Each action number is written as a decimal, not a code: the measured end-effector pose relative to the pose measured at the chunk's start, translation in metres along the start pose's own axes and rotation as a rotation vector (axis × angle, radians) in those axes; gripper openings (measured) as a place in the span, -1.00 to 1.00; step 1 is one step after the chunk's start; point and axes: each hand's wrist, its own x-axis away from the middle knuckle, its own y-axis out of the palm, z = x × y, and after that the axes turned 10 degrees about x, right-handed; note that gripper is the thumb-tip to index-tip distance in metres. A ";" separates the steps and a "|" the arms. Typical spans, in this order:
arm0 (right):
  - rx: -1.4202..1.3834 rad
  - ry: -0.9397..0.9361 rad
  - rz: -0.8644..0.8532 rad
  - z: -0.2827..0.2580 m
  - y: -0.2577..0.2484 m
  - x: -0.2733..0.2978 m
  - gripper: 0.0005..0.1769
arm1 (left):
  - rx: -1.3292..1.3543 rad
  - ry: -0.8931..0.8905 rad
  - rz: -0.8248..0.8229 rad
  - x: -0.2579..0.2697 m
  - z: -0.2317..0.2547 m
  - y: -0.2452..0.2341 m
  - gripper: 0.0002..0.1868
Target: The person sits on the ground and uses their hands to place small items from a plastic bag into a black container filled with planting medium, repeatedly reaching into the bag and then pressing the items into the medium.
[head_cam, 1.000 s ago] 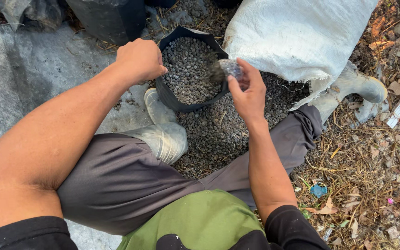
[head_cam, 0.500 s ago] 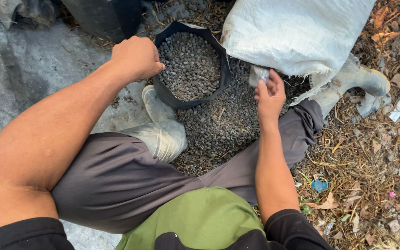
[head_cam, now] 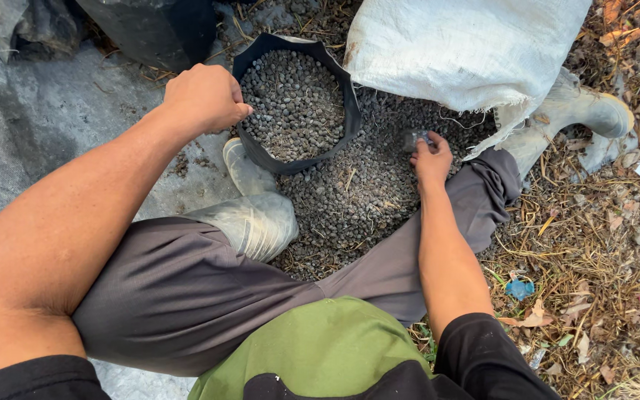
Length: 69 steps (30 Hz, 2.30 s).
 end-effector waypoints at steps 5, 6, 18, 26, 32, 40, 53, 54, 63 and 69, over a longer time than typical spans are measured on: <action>-0.152 0.175 -0.140 -0.009 0.018 0.008 -0.55 | 0.004 -0.011 -0.015 0.000 -0.001 0.000 -0.72; -0.186 0.224 -0.189 -0.013 0.023 0.011 -0.55 | 0.000 -0.010 -0.010 -0.001 -0.001 0.000 -0.71; -0.356 0.383 -0.519 -0.089 0.066 0.061 -0.60 | -0.001 0.008 -0.007 0.001 0.001 -0.001 -0.72; -0.424 0.415 -0.601 -0.083 0.069 0.058 -0.60 | 0.001 0.008 -0.014 0.001 0.001 -0.001 -0.72; -0.611 0.529 -0.714 -0.073 0.052 0.062 -0.66 | 0.012 0.004 -0.018 0.000 0.001 -0.001 -0.73; -0.984 0.499 -0.796 -0.088 0.020 0.101 -0.68 | 0.008 0.010 -0.013 0.004 0.004 -0.003 -0.73; -0.652 0.145 -0.469 -0.182 0.004 0.136 -0.56 | 0.030 -0.031 -0.029 0.005 0.004 -0.006 -0.80; -0.589 0.074 -0.413 -0.186 0.007 0.136 -0.56 | 0.025 -0.014 -0.014 0.003 0.002 -0.005 -0.80; 0.174 -0.610 -0.205 -0.231 0.041 0.152 -0.59 | 0.033 0.012 0.000 -0.001 -0.002 -0.001 -0.79; 0.316 -1.043 -0.049 -0.269 0.035 0.162 -0.62 | 0.018 0.008 -0.014 -0.003 -0.002 -0.001 -0.78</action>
